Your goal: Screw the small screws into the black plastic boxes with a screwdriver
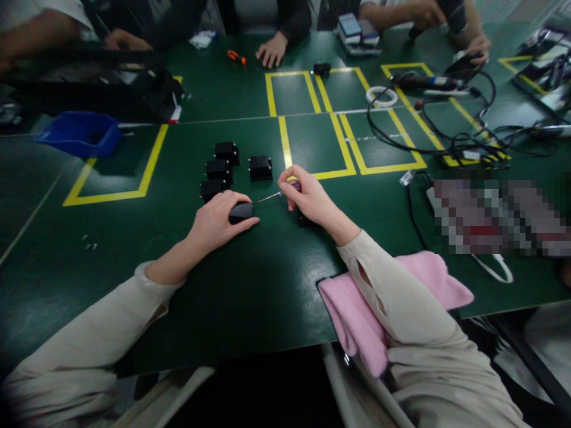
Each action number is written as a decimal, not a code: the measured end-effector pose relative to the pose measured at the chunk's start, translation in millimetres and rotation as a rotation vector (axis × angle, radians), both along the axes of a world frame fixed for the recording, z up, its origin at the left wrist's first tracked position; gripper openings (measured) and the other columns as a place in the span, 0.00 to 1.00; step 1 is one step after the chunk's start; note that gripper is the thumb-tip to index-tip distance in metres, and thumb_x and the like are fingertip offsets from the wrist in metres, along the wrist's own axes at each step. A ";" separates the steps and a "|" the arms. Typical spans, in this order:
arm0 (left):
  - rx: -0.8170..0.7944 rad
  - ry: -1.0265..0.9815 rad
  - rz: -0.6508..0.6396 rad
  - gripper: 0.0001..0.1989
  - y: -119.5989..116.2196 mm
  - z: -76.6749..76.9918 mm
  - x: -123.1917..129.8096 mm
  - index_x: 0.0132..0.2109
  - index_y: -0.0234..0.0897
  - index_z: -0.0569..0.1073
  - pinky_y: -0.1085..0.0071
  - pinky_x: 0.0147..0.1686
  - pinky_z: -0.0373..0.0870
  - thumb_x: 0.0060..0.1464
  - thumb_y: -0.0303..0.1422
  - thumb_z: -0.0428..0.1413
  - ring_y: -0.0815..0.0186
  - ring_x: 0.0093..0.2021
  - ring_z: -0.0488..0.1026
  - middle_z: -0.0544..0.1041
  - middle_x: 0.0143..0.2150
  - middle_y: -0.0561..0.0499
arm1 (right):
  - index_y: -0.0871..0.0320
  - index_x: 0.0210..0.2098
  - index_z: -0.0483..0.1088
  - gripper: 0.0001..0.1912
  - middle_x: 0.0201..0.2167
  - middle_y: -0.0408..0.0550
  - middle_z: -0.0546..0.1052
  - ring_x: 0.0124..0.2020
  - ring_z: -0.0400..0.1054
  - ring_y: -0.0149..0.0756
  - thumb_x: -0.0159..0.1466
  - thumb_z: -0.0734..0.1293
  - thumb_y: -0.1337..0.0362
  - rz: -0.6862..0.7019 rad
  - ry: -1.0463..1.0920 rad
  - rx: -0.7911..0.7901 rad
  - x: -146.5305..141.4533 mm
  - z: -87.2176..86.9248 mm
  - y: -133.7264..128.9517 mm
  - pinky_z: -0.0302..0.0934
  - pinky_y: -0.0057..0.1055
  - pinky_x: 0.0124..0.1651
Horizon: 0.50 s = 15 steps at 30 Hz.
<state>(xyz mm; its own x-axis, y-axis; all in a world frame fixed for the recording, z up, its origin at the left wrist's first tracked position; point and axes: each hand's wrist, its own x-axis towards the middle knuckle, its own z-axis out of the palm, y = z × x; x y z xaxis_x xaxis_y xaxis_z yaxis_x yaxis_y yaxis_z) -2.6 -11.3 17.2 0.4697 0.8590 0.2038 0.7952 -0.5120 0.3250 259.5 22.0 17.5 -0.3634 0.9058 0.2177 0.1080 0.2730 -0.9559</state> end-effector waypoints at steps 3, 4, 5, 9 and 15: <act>-0.008 -0.007 0.002 0.17 -0.1 0.7 0.3 0.52 0.39 0.73 0.57 0.48 0.73 0.65 0.47 0.61 0.51 0.50 0.75 0.79 0.50 0.44 | 0.54 0.44 0.64 0.06 0.21 0.32 0.69 0.20 0.68 0.27 0.71 0.67 0.64 -0.001 -0.003 0.030 1.0 -1.0 0.9 0.58 0.27 0.27; -0.009 -0.013 -0.001 0.17 -0.1 0.8 0.3 0.51 0.39 0.73 0.57 0.49 0.73 0.65 0.46 0.61 0.51 0.50 0.75 0.79 0.50 0.44 | 0.54 0.44 0.64 0.06 0.21 0.33 0.70 0.20 0.68 0.27 0.71 0.67 0.64 -0.002 -0.006 0.033 1.1 -1.1 1.0 0.58 0.27 0.27; -0.010 -0.019 -0.004 0.17 -0.2 0.9 0.4 0.51 0.39 0.73 0.57 0.49 0.73 0.65 0.46 0.61 0.51 0.50 0.75 0.79 0.50 0.44 | 0.54 0.44 0.64 0.07 0.21 0.33 0.70 0.20 0.69 0.27 0.71 0.67 0.64 -0.005 -0.009 0.033 1.2 -1.0 1.1 0.59 0.27 0.27; -0.011 -0.029 -0.011 0.17 -0.5 0.9 0.4 0.51 0.40 0.73 0.57 0.49 0.73 0.64 0.47 0.61 0.51 0.50 0.75 0.78 0.49 0.44 | 0.54 0.42 0.63 0.07 0.18 0.31 0.65 0.19 0.66 0.27 0.73 0.66 0.61 -0.008 -0.006 -0.008 1.0 -1.0 0.9 0.58 0.27 0.26; -0.006 -0.019 -0.015 0.17 -0.8 0.4 0.3 0.51 0.39 0.73 0.58 0.48 0.72 0.65 0.47 0.61 0.52 0.49 0.75 0.78 0.49 0.44 | 0.54 0.42 0.63 0.08 0.19 0.31 0.66 0.19 0.67 0.27 0.73 0.67 0.61 -0.008 0.011 0.003 1.8 -2.4 1.4 0.58 0.26 0.26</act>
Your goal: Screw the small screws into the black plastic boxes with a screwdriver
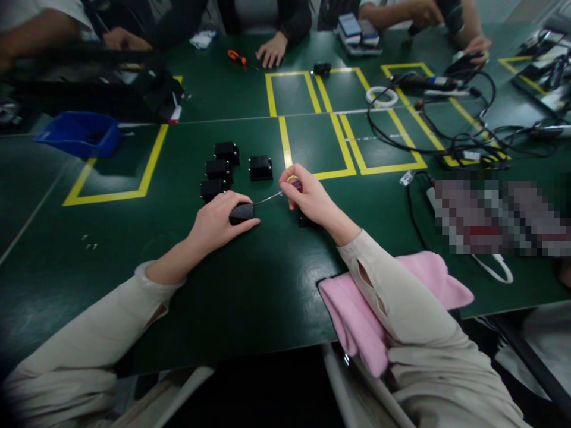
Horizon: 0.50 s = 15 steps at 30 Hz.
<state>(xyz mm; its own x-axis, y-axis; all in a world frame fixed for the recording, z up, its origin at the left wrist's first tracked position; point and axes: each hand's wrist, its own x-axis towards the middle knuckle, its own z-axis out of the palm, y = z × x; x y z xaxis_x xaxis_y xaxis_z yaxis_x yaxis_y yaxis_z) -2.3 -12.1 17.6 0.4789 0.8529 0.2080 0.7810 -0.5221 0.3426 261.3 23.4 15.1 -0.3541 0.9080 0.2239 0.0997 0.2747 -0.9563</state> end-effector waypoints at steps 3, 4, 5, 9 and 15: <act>0.002 0.003 -0.003 0.18 -0.1 -0.1 -0.1 0.51 0.39 0.73 0.58 0.48 0.72 0.65 0.47 0.61 0.51 0.49 0.75 0.78 0.49 0.44 | 0.54 0.43 0.64 0.06 0.22 0.33 0.70 0.20 0.69 0.27 0.71 0.67 0.67 -0.013 -0.001 0.016 -0.3 0.7 -0.3 0.59 0.27 0.27; 0.003 0.001 -0.003 0.18 -0.1 -0.2 -0.2 0.51 0.39 0.73 0.58 0.48 0.72 0.65 0.47 0.61 0.51 0.50 0.75 0.78 0.49 0.44 | 0.55 0.43 0.64 0.06 0.22 0.34 0.70 0.20 0.69 0.27 0.70 0.67 0.67 -0.016 -0.001 0.018 -0.6 1.0 -0.4 0.59 0.27 0.27; 0.006 -0.002 -0.003 0.18 -0.1 -0.3 -0.2 0.51 0.39 0.73 0.58 0.48 0.72 0.65 0.47 0.61 0.51 0.50 0.75 0.79 0.49 0.44 | 0.55 0.42 0.64 0.05 0.22 0.33 0.70 0.20 0.69 0.27 0.71 0.67 0.67 -0.016 0.000 0.016 -0.9 1.3 -0.6 0.59 0.26 0.27; 0.010 0.001 -0.003 0.18 0.0 -0.8 -0.5 0.51 0.40 0.73 0.58 0.48 0.72 0.65 0.48 0.61 0.51 0.50 0.76 0.79 0.49 0.44 | 0.54 0.40 0.64 0.07 0.17 0.30 0.64 0.18 0.65 0.27 0.73 0.66 0.61 0.012 0.024 -0.017 -1.9 1.5 -1.1 0.59 0.26 0.25; 0.016 0.002 -0.004 0.17 0.0 -1.2 -0.4 0.51 0.40 0.73 0.58 0.48 0.72 0.65 0.47 0.61 0.52 0.49 0.75 0.79 0.49 0.45 | 0.54 0.44 0.65 0.05 0.20 0.32 0.70 0.20 0.68 0.27 0.71 0.67 0.66 -0.008 -0.006 0.003 -0.5 2.6 -1.8 0.59 0.27 0.27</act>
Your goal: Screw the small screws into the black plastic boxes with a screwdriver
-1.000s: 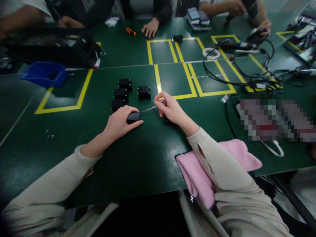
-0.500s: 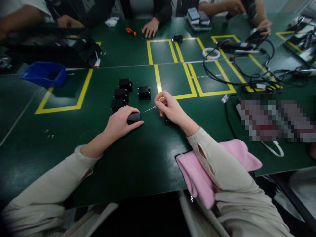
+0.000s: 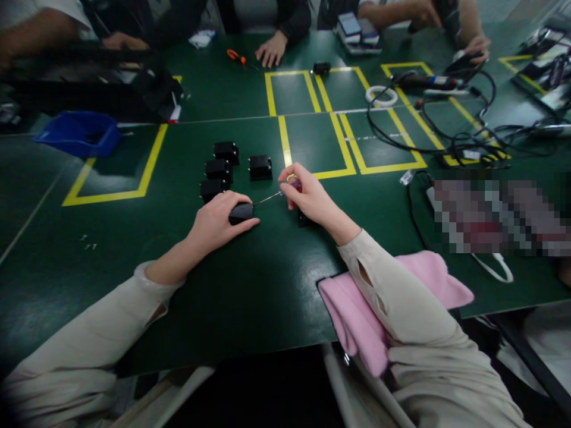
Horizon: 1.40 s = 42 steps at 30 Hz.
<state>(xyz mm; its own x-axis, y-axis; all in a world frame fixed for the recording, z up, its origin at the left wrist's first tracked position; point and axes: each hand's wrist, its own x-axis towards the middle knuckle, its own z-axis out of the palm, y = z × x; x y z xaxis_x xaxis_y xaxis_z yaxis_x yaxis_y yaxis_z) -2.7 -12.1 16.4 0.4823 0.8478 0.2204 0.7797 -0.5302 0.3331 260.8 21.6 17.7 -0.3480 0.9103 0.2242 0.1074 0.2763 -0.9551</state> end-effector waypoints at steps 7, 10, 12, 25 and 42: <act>-0.005 -0.008 0.003 0.17 -0.5 0.4 0.7 0.51 0.39 0.73 0.58 0.49 0.72 0.65 0.47 0.61 0.52 0.50 0.75 0.79 0.49 0.44 | 0.54 0.40 0.64 0.08 0.17 0.30 0.64 0.19 0.65 0.27 0.74 0.66 0.59 0.018 0.005 -0.037 -0.9 1.1 -0.1 0.58 0.27 0.25; -0.007 -0.014 0.004 0.17 -0.4 0.3 0.5 0.51 0.39 0.73 0.57 0.49 0.72 0.64 0.47 0.61 0.51 0.50 0.75 0.79 0.49 0.44 | 0.54 0.42 0.65 0.06 0.18 0.31 0.65 0.19 0.66 0.27 0.73 0.67 0.61 0.023 0.008 -0.028 -0.6 1.2 -0.3 0.58 0.27 0.26; -0.012 -0.013 0.005 0.18 -0.3 0.3 0.3 0.51 0.40 0.73 0.57 0.49 0.73 0.64 0.47 0.61 0.51 0.50 0.75 0.79 0.49 0.44 | 0.55 0.43 0.65 0.05 0.19 0.31 0.68 0.20 0.68 0.27 0.71 0.67 0.64 0.011 0.004 -0.005 -0.1 1.5 -0.4 0.59 0.27 0.27; -0.027 0.001 0.019 0.18 -0.9 1.7 0.9 0.51 0.41 0.73 0.57 0.48 0.73 0.64 0.48 0.61 0.51 0.50 0.75 0.79 0.50 0.45 | 0.54 0.42 0.65 0.06 0.20 0.33 0.68 0.20 0.68 0.28 0.72 0.67 0.63 0.010 -0.027 -0.016 0.2 2.7 -0.5 0.59 0.28 0.27; -0.025 0.002 0.011 0.17 -1.2 2.5 0.2 0.52 0.41 0.72 0.57 0.49 0.73 0.65 0.48 0.60 0.51 0.51 0.76 0.79 0.50 0.44 | 0.54 0.42 0.65 0.05 0.19 0.33 0.68 0.20 0.67 0.28 0.72 0.67 0.63 -0.003 -0.020 -0.018 -0.9 3.3 -1.1 0.59 0.29 0.28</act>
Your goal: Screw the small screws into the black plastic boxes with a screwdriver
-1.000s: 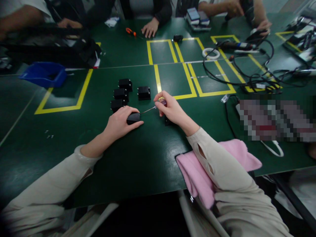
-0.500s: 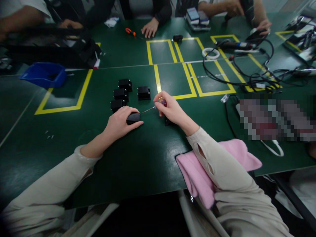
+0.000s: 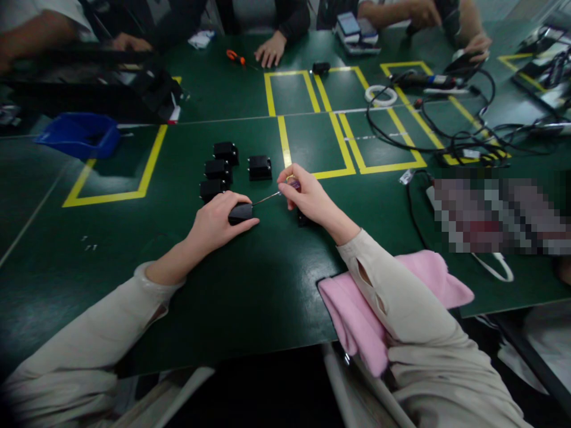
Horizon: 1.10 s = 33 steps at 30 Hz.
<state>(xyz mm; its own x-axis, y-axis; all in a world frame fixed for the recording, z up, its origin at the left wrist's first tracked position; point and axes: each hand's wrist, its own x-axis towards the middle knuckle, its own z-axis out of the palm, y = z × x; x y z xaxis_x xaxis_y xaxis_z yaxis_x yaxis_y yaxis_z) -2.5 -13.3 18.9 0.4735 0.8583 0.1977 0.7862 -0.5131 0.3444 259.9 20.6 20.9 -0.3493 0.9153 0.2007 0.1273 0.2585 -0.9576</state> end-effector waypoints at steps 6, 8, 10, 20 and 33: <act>-0.006 -0.011 0.006 0.17 -0.1 0.0 0.2 0.52 0.42 0.73 0.57 0.49 0.73 0.64 0.48 0.61 0.51 0.51 0.75 0.79 0.50 0.44 | 0.54 0.42 0.64 0.09 0.18 0.31 0.66 0.19 0.66 0.28 0.73 0.68 0.58 0.023 0.019 -0.007 0.2 -2.0 0.7 0.58 0.28 0.27; -0.008 -0.015 0.006 0.17 0.0 0.1 0.2 0.52 0.42 0.73 0.56 0.50 0.73 0.64 0.48 0.60 0.51 0.51 0.75 0.79 0.50 0.44 | 0.54 0.44 0.65 0.07 0.20 0.32 0.69 0.20 0.68 0.28 0.72 0.68 0.61 0.018 0.019 0.013 0.4 -1.7 0.6 0.59 0.27 0.28; -0.005 -0.016 0.003 0.17 0.2 0.1 0.1 0.52 0.41 0.73 0.56 0.50 0.73 0.65 0.48 0.60 0.51 0.51 0.75 0.79 0.50 0.44 | 0.54 0.44 0.65 0.07 0.20 0.33 0.70 0.20 0.68 0.27 0.71 0.68 0.62 0.012 0.018 0.017 0.3 -1.0 0.3 0.59 0.27 0.28; 0.011 -0.007 -0.002 0.17 0.6 -1.5 0.2 0.51 0.41 0.73 0.56 0.51 0.73 0.65 0.47 0.60 0.51 0.51 0.75 0.79 0.50 0.44 | 0.54 0.42 0.65 0.08 0.19 0.32 0.67 0.20 0.67 0.28 0.71 0.68 0.59 0.014 0.016 0.005 -0.2 -0.8 0.2 0.58 0.28 0.27; 0.018 -0.005 -0.004 0.17 0.8 -2.0 -0.1 0.51 0.41 0.73 0.57 0.49 0.73 0.65 0.47 0.61 0.51 0.50 0.75 0.79 0.49 0.44 | 0.54 0.42 0.65 0.06 0.19 0.33 0.67 0.20 0.67 0.28 0.71 0.67 0.61 0.020 0.009 0.004 0.4 -0.8 0.6 0.58 0.28 0.27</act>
<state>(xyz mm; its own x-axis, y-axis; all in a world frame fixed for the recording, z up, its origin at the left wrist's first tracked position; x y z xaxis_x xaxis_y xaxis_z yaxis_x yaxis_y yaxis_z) -2.6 -12.5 16.9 0.4755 0.8529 0.2157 0.7825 -0.5221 0.3393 260.2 21.1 20.1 -0.3661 0.9071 0.2077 0.1131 0.2649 -0.9576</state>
